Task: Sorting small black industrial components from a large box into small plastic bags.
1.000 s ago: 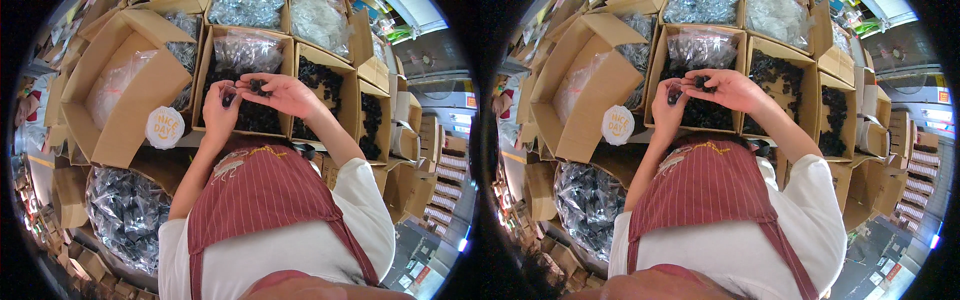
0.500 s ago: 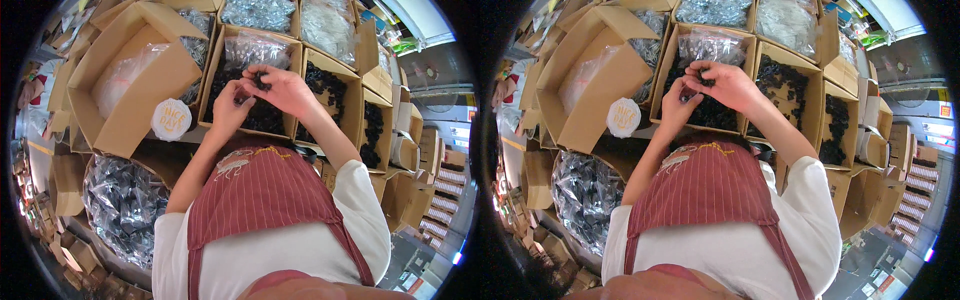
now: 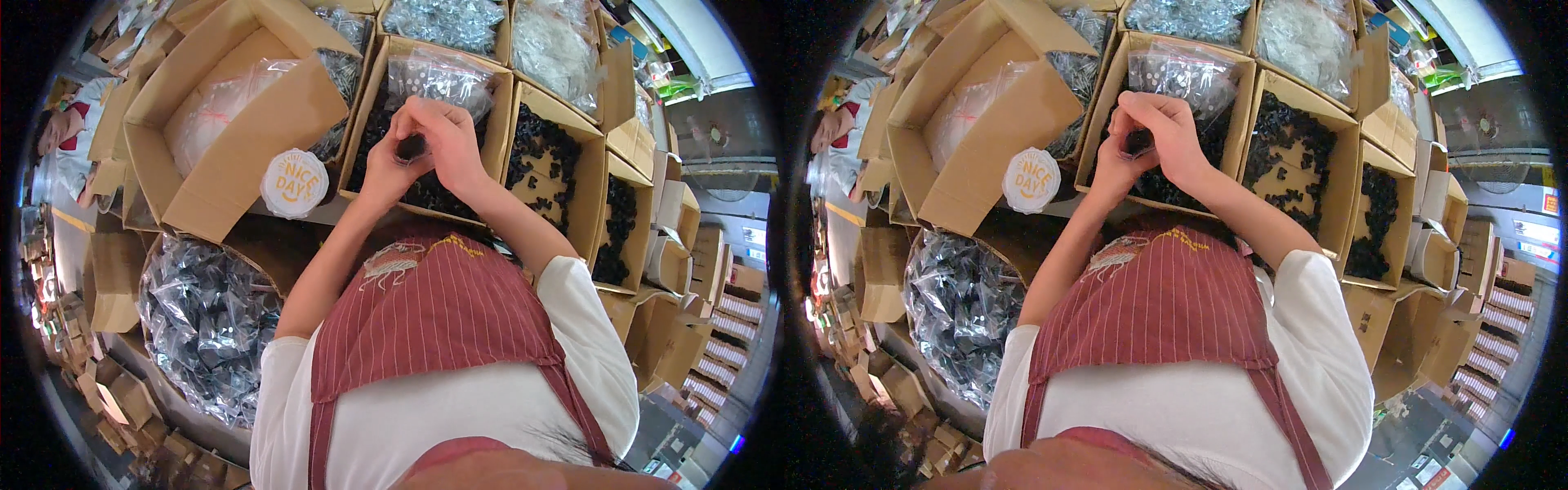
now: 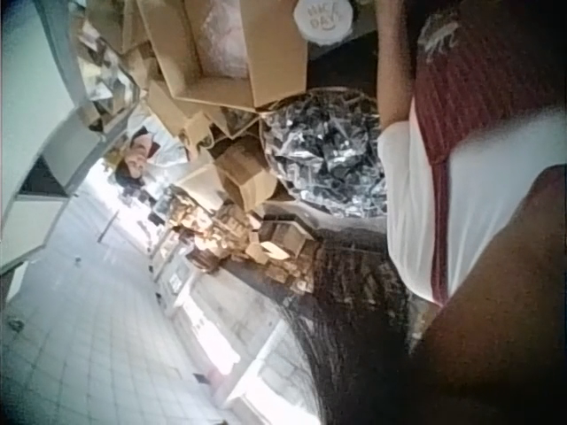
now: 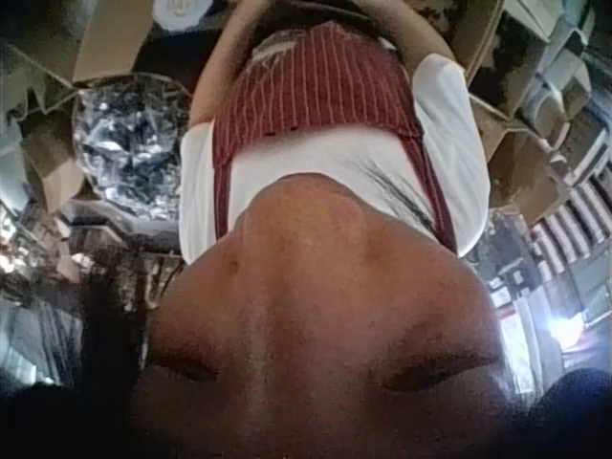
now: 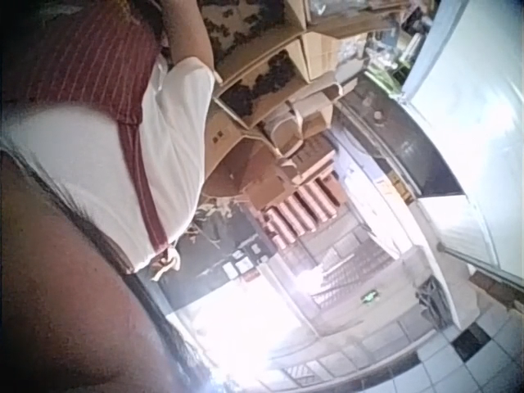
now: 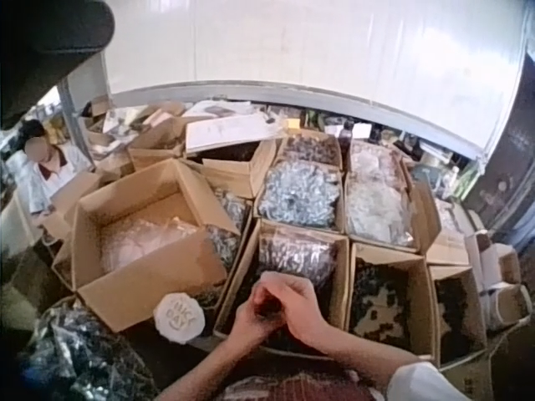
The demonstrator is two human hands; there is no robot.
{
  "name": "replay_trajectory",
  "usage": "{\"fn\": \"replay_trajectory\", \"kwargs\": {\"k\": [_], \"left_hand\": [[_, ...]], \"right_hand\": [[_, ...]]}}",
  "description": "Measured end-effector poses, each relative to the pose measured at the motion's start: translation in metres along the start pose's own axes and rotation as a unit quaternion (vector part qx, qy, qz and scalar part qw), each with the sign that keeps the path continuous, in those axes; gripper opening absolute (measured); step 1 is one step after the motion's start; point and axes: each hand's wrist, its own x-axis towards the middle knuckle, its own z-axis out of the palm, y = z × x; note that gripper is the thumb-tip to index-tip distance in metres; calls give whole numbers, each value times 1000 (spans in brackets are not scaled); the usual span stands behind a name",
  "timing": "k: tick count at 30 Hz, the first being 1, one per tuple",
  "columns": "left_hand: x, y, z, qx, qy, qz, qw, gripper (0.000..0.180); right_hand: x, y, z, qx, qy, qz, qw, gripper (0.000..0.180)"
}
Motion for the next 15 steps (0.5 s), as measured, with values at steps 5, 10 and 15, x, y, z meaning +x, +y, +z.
{"fn": "replay_trajectory", "kwargs": {"k": [5,10,15], "left_hand": [[-1,6,-1,63,-23,12,998,43],[-4,15,-7,-153,-115,25,981,40],[-3,7,-14,25,-122,-14,992,53]], "right_hand": [[-6,-15,3,17,8,5,1000,21],[-2,-43,-43,-611,-224,-315,691,13],[5,-30,-57,-509,-121,-196,829,11]]}}
